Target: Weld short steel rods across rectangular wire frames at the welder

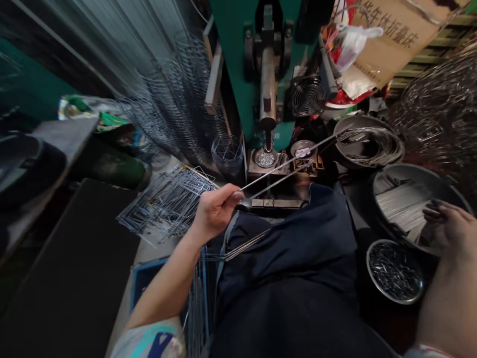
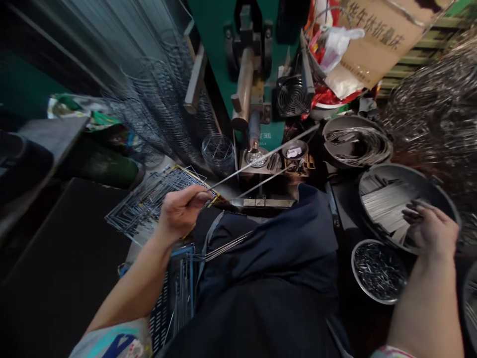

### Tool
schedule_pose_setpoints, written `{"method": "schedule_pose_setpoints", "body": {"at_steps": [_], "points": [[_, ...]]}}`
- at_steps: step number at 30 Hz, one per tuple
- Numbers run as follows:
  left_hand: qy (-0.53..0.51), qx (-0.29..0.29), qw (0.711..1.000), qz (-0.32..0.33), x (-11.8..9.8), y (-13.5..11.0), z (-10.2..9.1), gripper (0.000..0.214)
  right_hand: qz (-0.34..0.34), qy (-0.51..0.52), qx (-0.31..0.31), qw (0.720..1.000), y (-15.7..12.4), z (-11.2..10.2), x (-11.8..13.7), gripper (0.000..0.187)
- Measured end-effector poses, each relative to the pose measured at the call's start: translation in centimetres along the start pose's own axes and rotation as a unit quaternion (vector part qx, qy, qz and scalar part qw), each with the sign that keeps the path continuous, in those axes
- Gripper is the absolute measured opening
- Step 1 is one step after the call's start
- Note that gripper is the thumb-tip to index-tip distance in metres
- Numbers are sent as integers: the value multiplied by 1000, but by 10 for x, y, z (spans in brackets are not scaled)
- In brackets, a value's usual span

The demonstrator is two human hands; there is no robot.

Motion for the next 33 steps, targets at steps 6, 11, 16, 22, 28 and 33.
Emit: {"method": "schedule_pose_setpoints", "body": {"at_steps": [6,11,16,22,28,33], "points": [[-427,-105,870,-221,16,-76,30,26,-10,34,94,995,-39,6,86,49],[-371,-68,862,-340,62,-150,48,38,-27,-111,170,979,-55,7,106,55],[-330,53,822,-461,78,-197,44,81,-75,-141,221,962,-76,29,124,53],[-427,-40,756,-494,86,-222,24,93,-118,-133,354,918,-126,68,156,58],[-427,-91,754,-490,86,-228,25,95,-182,-116,401,890,-143,70,190,56],[-453,-50,763,-458,70,-206,46,95,-286,-64,507,810,-188,83,223,50]]}}
Point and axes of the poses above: each hand's wrist, its own y-axis towards the middle knuckle, its own z-axis out of the palm, x = y × z, the point moved 3 cm from there along y, towards the middle knuckle, and after that the axes turned 9 degrees about -z, right-handed, at the moved point
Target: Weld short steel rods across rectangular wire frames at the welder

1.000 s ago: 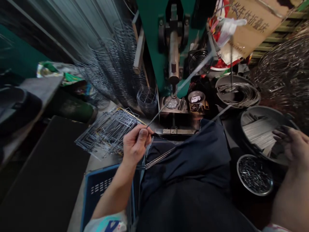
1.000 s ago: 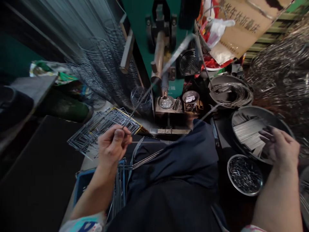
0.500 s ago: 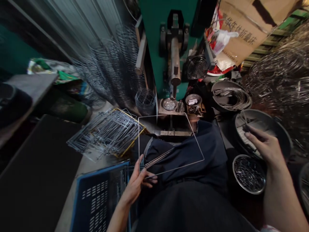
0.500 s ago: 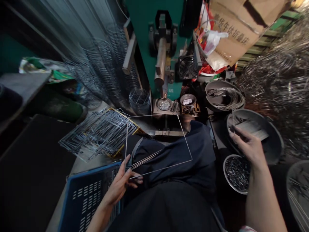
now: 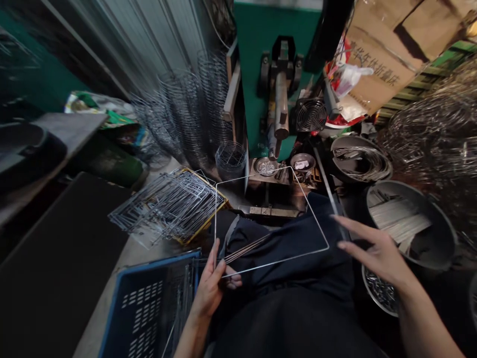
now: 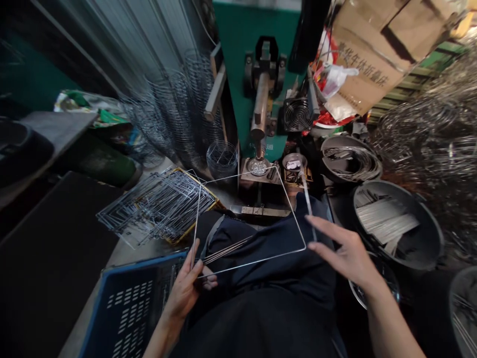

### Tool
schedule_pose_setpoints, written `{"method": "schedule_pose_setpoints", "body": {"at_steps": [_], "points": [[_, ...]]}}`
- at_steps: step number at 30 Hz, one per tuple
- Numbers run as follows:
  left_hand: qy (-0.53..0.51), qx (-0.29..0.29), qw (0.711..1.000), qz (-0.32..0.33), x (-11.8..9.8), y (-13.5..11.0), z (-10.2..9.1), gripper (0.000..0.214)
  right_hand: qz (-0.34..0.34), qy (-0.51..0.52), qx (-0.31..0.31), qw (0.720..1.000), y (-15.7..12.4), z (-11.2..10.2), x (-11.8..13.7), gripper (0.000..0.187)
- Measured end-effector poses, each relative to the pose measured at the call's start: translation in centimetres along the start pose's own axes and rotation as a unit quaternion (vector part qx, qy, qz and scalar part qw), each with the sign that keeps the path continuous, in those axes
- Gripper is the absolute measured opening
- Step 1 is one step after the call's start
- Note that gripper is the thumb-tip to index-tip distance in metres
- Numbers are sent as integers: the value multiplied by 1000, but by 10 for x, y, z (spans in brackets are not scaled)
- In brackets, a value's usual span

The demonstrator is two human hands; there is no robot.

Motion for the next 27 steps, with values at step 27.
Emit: {"method": "schedule_pose_setpoints", "body": {"at_steps": [27], "points": [[-3,103,995,11,9,16,43,89,-171,71,166,969,22,121,55,57]]}}
Point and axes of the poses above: each hand's wrist, its own y-axis towards the middle knuckle, its own z-axis out of the palm, x = y × z, the point moved 3 cm from there along y, towards the middle knuckle, and after that the axes turned 9 degrees about -z, right-handed, at the moved point
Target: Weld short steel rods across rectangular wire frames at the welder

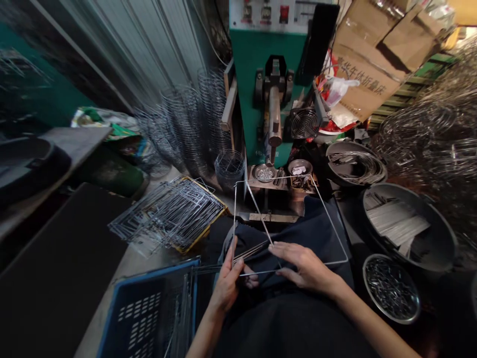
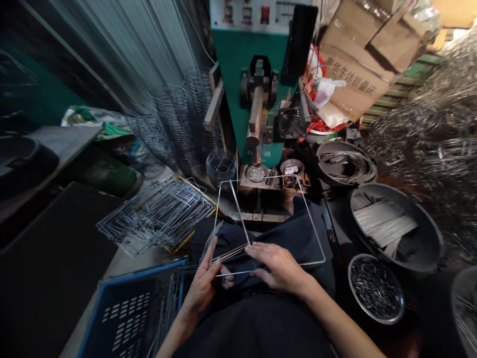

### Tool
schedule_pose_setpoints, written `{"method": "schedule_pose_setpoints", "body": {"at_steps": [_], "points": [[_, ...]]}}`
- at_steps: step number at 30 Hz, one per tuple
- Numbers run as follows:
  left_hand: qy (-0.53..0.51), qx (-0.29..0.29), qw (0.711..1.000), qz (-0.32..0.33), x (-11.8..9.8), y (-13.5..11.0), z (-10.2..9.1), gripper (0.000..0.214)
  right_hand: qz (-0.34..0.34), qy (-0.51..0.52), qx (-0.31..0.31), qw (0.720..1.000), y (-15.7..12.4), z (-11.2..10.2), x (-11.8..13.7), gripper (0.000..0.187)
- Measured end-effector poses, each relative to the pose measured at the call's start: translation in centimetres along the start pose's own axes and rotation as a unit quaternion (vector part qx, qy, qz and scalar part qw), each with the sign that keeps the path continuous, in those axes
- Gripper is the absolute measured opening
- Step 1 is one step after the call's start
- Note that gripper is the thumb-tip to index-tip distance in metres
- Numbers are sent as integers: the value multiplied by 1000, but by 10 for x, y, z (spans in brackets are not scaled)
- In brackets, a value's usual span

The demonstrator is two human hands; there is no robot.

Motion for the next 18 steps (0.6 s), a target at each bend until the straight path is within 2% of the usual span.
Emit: {"method": "schedule_pose_setpoints", "body": {"at_steps": [7,18], "points": [[-19,-2,1000,9,-8,-7,3,96,59,-46,-37,997,-28,-5,-16,57],[-25,8,999,31,-8,-12,8,93,63,-49,-15,997,-34,-3,-14,66]]}}
Point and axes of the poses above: each hand's wrist, its own y-axis towards the middle knuckle, its own z-axis out of the palm, x = y × z, the point moved 3 cm from there along y, towards the middle knuckle, and after that the axes turned 9 degrees about -z, right-handed, at the moved point
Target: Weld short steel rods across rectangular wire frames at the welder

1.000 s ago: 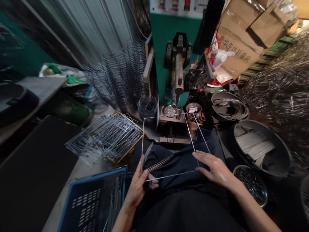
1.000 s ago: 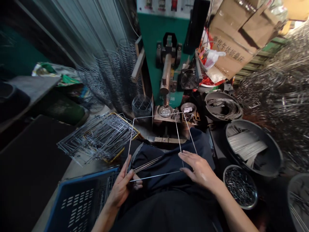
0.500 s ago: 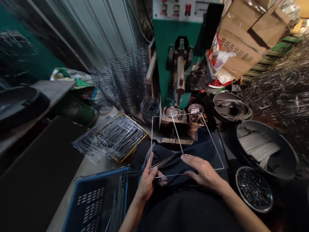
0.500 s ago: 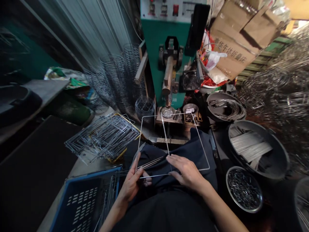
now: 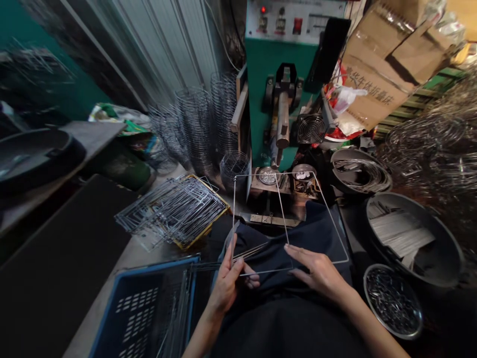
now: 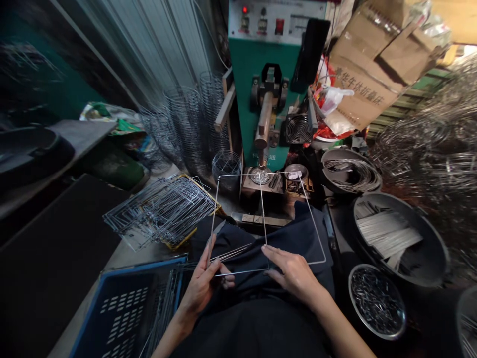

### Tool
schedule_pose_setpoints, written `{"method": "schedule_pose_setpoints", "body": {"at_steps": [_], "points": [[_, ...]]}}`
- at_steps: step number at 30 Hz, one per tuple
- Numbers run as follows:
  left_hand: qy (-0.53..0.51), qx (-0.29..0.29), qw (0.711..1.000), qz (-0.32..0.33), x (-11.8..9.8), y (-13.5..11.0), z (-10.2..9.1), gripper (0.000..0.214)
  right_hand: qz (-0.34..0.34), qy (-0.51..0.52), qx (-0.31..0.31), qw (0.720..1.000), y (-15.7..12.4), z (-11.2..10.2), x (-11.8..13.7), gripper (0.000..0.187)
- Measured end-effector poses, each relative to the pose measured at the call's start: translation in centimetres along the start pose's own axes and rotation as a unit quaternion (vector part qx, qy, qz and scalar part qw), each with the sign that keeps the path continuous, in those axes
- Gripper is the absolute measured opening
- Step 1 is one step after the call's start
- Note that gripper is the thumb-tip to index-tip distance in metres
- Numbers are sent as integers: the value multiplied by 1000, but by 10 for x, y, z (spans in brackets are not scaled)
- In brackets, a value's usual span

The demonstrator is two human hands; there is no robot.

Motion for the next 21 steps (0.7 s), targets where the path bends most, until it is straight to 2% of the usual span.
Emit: {"method": "schedule_pose_setpoints", "body": {"at_steps": [9,21], "points": [[-14,0,1000,14,1,0,9,88,-13,-6,-15,1000,-3,-8,2,63],[-6,11,1000,28,-8,2,16,87,-30,-6,-22,999,-1,-15,-1,59]]}}
Point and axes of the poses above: each hand's wrist, its own y-axis towards the middle knuckle, its own z-axis out of the palm, x = y × z, the point moved 3 cm from there along y, towards the middle knuckle, and after that the axes turned 9 degrees about -z, right-handed, at the moved point
